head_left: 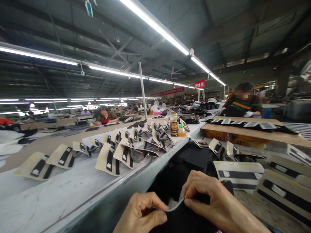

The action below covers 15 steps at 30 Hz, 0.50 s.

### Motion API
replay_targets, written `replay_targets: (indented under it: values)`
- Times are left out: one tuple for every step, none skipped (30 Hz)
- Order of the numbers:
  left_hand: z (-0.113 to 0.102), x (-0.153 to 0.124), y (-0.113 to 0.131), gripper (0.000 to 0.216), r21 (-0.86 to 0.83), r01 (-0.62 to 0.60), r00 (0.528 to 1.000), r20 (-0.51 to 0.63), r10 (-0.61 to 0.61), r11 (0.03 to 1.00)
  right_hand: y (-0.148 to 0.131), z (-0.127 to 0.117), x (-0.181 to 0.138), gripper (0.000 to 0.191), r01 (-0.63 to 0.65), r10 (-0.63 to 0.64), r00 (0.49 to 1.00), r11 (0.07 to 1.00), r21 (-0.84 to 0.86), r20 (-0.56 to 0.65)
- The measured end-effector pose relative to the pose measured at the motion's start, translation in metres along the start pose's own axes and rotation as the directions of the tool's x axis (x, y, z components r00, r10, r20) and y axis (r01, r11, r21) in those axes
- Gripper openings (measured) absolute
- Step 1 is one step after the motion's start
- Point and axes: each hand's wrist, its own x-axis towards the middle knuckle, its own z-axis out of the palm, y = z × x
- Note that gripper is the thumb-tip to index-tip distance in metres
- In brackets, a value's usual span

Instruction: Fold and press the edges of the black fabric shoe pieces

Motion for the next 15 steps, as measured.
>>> replay_targets:
  values:
    - [0.002, 0.002, 0.001, 0.025, 0.063, -0.01, 1.0, 0.015, 0.009, 0.998, 0.0, 0.001, 0.001, 0.024, -0.003, 0.003, 1.0, 0.999, -0.035, 0.004]
    - [0.004, 0.004, 0.004, 0.021, 0.149, -0.031, 0.999, 0.024, 0.027, 0.988, 0.001, 0.003, 0.002, 0.025, 0.002, -0.001, 1.0, 0.998, -0.068, 0.004]
    - [0.007, 0.005, 0.006, 0.019, 0.253, -0.061, 0.998, 0.03, 0.056, 0.966, 0.001, 0.005, 0.003, 0.025, 0.015, -0.015, 1.0, 0.996, -0.092, 0.005]
    - [0.011, 0.007, 0.007, 0.018, 0.36, -0.093, 0.996, 0.035, 0.086, 0.928, 0.002, 0.008, 0.005, 0.025, 0.031, -0.03, 0.999, 0.994, -0.107, 0.015]
    - [0.015, 0.008, 0.007, 0.018, 0.456, -0.123, 0.992, 0.045, 0.115, 0.881, 0.004, 0.01, 0.006, 0.025, 0.053, -0.05, 0.999, 0.992, -0.118, 0.021]
    - [0.02, 0.01, 0.005, 0.019, 0.534, -0.145, 0.989, 0.049, 0.141, 0.833, 0.006, 0.013, 0.007, 0.026, 0.075, -0.072, 0.997, 0.989, -0.128, 0.024]
    - [0.025, 0.013, 0.001, 0.02, 0.591, -0.159, 0.985, 0.042, 0.167, 0.791, 0.01, 0.016, 0.008, 0.026, 0.101, -0.098, 0.995, 0.985, -0.139, 0.026]
    - [0.029, 0.015, -0.006, 0.022, 0.629, -0.166, 0.981, 0.027, 0.192, 0.759, 0.014, 0.019, 0.009, 0.026, 0.134, -0.132, 0.991, 0.979, -0.155, 0.024]
    - [0.034, 0.019, -0.015, 0.026, 0.646, -0.166, 0.974, -0.01, 0.226, 0.745, 0.02, 0.022, 0.009, 0.024, 0.172, -0.172, 0.985, 0.968, -0.184, 0.016]
    - [0.037, 0.023, -0.026, 0.032, 0.652, -0.161, 0.964, -0.057, 0.26, 0.741, 0.027, 0.025, 0.009, 0.021, 0.213, -0.219, 0.976, 0.949, -0.231, 0.0]
    - [0.041, 0.027, -0.036, 0.034, 0.653, -0.155, 0.952, -0.1, 0.288, 0.741, 0.033, 0.028, 0.01, 0.017, 0.258, -0.275, 0.961, 0.919, -0.298, -0.016]
    - [0.043, 0.031, -0.047, 0.034, 0.654, -0.152, 0.939, -0.138, 0.315, 0.741, 0.039, 0.031, 0.011, 0.013, 0.303, -0.339, 0.94, 0.875, -0.378, -0.032]
    - [0.045, 0.035, -0.056, 0.034, 0.657, -0.143, 0.932, -0.161, 0.324, 0.74, 0.045, 0.034, 0.012, 0.011, 0.336, -0.404, 0.913, 0.82, -0.464, -0.054]
    - [0.047, 0.038, -0.064, 0.035, 0.66, -0.134, 0.926, -0.182, 0.331, 0.739, 0.049, 0.036, 0.013, 0.011, 0.358, -0.461, 0.885, 0.759, -0.544, -0.061]
    - [0.048, 0.041, -0.07, 0.035, 0.665, -0.124, 0.921, -0.199, 0.335, 0.737, 0.052, 0.038, 0.014, 0.012, 0.376, -0.505, 0.861, 0.7, -0.607, -0.05]
